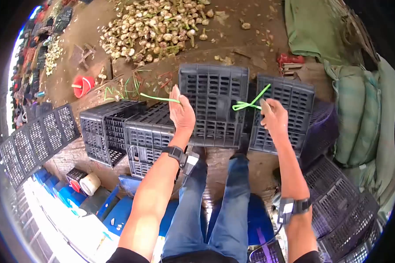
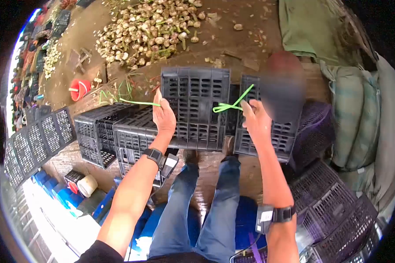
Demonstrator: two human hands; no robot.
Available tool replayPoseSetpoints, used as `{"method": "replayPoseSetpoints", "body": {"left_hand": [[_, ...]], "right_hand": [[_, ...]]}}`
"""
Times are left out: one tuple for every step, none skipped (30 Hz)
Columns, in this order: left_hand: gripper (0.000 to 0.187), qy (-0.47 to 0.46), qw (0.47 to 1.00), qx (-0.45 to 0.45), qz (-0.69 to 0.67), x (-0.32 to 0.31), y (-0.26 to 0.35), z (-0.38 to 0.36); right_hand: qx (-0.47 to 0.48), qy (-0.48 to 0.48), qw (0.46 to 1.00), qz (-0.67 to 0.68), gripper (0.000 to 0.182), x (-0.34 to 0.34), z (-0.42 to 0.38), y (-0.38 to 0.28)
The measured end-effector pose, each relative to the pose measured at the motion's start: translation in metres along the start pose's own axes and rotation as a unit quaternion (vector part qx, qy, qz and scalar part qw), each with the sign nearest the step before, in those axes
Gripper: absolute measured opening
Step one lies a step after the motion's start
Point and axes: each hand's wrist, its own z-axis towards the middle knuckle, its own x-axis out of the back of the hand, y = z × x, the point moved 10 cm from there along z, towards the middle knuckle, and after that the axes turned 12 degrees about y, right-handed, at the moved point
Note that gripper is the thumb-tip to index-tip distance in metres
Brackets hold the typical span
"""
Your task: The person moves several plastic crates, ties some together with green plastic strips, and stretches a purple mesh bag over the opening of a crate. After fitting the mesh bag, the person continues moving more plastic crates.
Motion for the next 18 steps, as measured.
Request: {"method": "replayPoseSetpoints", "body": {"left_hand": [[0.057,-0.009,1.000,0.007,0.011,0.007,-0.009,-0.018],[0.052,0.014,1.000,-0.010,0.018,0.009,-0.003,-0.017],[0.052,0.015,1.000,-0.005,0.018,0.008,-0.003,-0.015],[0.052,0.013,1.000,0.005,0.023,0.010,-0.005,-0.018],[0.052,0.018,0.999,0.011,0.027,0.012,-0.008,-0.018],[0.052,0.015,0.999,0.006,0.028,0.011,-0.007,-0.017],[0.052,0.010,1.000,0.001,0.028,0.010,-0.006,-0.018],[0.052,0.011,1.000,0.002,0.029,0.011,-0.005,-0.018],[0.051,0.008,0.999,0.007,0.039,0.012,-0.004,-0.018],[0.051,0.005,0.999,0.012,0.047,0.012,-0.002,-0.019],[0.051,0.006,0.999,0.012,0.047,0.014,0.004,-0.019],[0.050,0.018,1.000,0.019,0.014,0.020,0.009,-0.018],[0.049,0.030,0.999,0.025,-0.017,0.027,0.013,-0.017],[0.048,0.040,0.998,0.031,-0.047,0.034,0.018,-0.017],[0.043,0.074,0.995,0.030,-0.053,0.046,0.028,-0.019],[0.043,0.071,0.996,0.029,-0.050,0.052,0.039,-0.025],[0.038,0.001,0.983,0.115,-0.142,0.047,0.047,-0.035],[0.034,-0.068,0.950,0.199,-0.229,0.036,0.053,-0.051]], "right_hand": [[-0.005,-0.036,0.999,-0.023,0.035,-0.016,0.002,0.011],[0.019,-0.059,0.997,-0.034,0.033,-0.029,0.015,-0.004],[-0.024,-0.052,0.998,0.040,0.029,-0.031,0.020,0.006],[-0.026,-0.062,0.997,0.033,0.029,-0.031,0.024,0.012],[-0.036,-0.063,0.993,0.089,0.028,-0.029,0.030,0.009],[-0.048,-0.061,0.986,0.146,0.026,-0.027,0.034,0.008],[-0.034,-0.068,0.989,0.128,0.028,-0.023,0.036,0.006],[-0.034,-0.070,0.989,0.127,0.028,-0.021,0.034,-0.001],[-0.046,-0.099,0.989,0.103,0.030,-0.024,0.030,-0.005],[-0.058,-0.127,0.987,0.079,0.031,-0.029,0.026,-0.008],[-0.040,-0.133,0.987,0.087,0.034,-0.033,0.027,-0.009],[-0.051,-0.150,0.983,0.094,0.034,-0.038,0.028,-0.006],[-0.064,-0.150,0.980,0.116,0.032,-0.038,0.029,-0.003],[-0.080,-0.148,0.976,0.139,0.031,-0.037,0.026,-0.001],[-0.084,-0.148,0.975,0.141,0.031,-0.034,0.019,0.002],[-0.100,-0.157,0.969,0.163,0.029,-0.030,0.007,0.007],[-0.115,-0.166,0.962,0.184,0.028,-0.026,-0.004,0.012],[-0.133,-0.167,0.956,0.203,0.026,-0.023,-0.015,0.023]]}}
